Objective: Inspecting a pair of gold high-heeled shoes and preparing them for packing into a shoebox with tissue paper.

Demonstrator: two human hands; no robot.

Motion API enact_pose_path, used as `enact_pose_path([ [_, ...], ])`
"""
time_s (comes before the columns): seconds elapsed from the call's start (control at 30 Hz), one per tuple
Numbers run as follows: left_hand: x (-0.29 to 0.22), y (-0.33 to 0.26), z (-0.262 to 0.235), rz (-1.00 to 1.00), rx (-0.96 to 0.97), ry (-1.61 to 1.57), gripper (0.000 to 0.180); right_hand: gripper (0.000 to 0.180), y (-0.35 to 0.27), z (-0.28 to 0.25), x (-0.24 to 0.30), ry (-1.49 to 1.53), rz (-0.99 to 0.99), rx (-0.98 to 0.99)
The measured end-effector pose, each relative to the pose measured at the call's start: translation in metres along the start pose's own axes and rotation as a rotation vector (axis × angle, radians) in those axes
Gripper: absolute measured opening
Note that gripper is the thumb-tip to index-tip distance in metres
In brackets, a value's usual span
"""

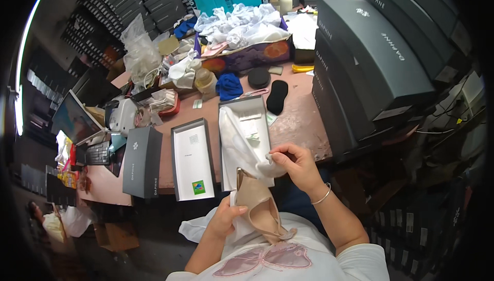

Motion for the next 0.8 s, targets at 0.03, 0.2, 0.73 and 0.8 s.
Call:
enact_pose_path([
  [0.03,-0.003,-0.001,0.001,0.112,-0.044,0.054,0.071,0.013,-0.007,0.004,-0.01,0.068,0.031,0.001],
  [0.2,-0.007,0.016,0.004,0.513,-0.086,0.056,0.083,0.01,-0.022,0.029,-0.001,0.152,-0.003,-0.045],
  [0.73,0.019,0.005,-0.01,0.21,0.087,-0.685,0.085,0.018,-0.036,0.05,0.072,-0.398,-0.54,0.089],
  [0.8,0.015,0.003,-0.012,0.218,0.016,-0.589,0.084,0.018,-0.034,0.057,0.078,-0.429,-0.577,0.111],
])
Point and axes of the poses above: each hand's wrist, its own y-axis towards the middle knuckle, its own z-axis out of the palm, x = y × z, the point moved 7 cm from there along y, towards the middle knuckle, and after that the axes turned 12 degrees about -y, right-handed, at the moved point
